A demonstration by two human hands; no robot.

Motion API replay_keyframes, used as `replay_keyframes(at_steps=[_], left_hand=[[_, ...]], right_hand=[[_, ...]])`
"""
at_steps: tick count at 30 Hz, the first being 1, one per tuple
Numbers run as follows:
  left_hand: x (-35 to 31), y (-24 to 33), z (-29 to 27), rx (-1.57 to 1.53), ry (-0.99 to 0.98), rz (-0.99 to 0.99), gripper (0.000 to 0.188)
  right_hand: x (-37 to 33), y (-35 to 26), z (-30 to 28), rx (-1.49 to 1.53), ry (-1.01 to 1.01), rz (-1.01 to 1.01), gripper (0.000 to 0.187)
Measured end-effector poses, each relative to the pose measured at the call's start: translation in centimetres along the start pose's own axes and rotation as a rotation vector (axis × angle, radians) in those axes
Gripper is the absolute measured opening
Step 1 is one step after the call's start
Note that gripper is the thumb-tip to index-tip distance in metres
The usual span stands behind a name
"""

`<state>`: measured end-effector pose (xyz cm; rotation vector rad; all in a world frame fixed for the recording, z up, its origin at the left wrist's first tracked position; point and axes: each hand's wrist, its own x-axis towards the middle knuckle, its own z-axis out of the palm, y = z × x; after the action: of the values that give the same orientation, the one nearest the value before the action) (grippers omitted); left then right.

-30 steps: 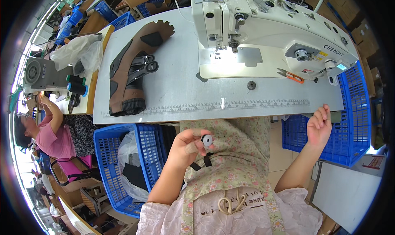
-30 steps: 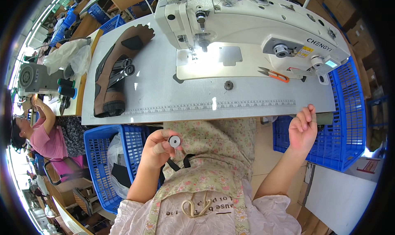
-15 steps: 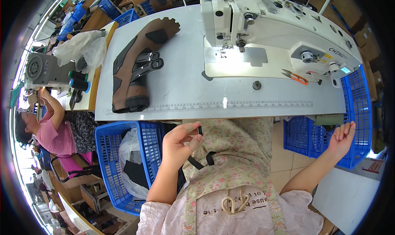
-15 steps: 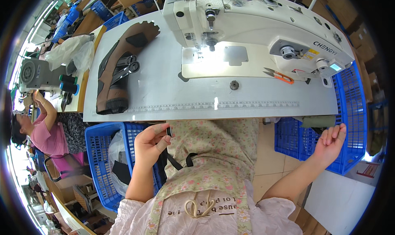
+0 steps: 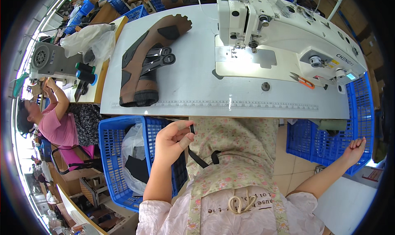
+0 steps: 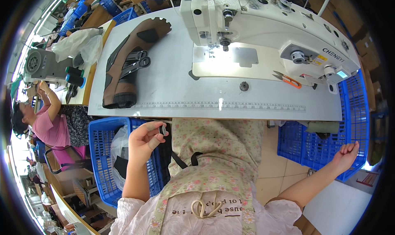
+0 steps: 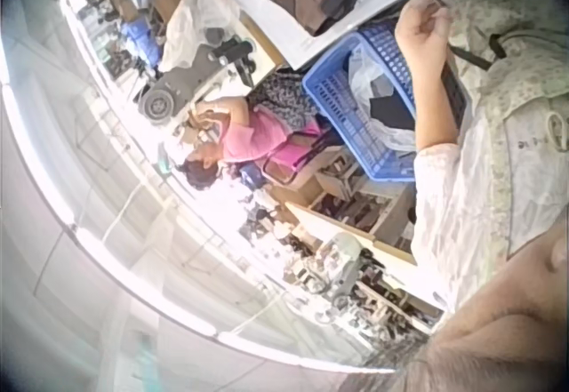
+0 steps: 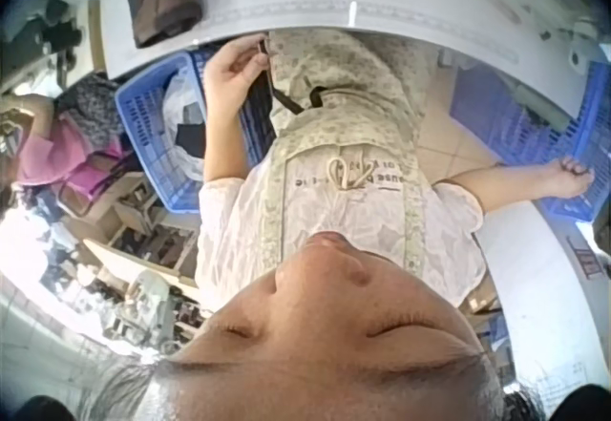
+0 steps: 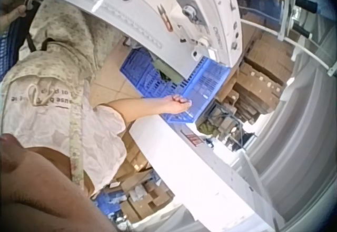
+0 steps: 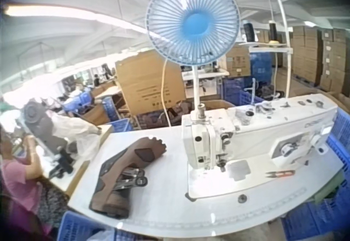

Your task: The person sews boot parts using a sewing machine, trims threads with snips, and places finished pieces into a basket while retrieving new ones. The person then removes the bobbin from the sewing machine and cuts thread using snips.

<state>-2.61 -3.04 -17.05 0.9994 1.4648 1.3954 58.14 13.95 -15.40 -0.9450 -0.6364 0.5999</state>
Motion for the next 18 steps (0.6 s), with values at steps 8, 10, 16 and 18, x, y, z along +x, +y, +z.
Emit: replay_keyframes(at_steps=[8, 10, 16, 18], left_hand=[[-0.5, 0.6, 2.6, -0.068, -0.188, -0.041, 0.034], [-0.5, 1.3, 3.6, -0.071, -0.258, -0.061, 0.035], [0.0, 1.4, 4.5, -0.134, -0.286, -0.061, 0.036], [-0.2, 1.5, 4.2, -0.161, -0.266, -0.076, 0.036]], right_hand=[[-21.4, 2.1, 19.8, -0.434, -1.07, 0.425, 0.021], [-26.1, 3.9, 22.1, -0.177, -1.448, 0.7, 0.031], [-28.7, 6.4, 22.7, 0.022, -1.522, 1.165, 0.033], [-27.5, 6.3, 22.3, -0.319, -1.587, 0.938, 0.025]])
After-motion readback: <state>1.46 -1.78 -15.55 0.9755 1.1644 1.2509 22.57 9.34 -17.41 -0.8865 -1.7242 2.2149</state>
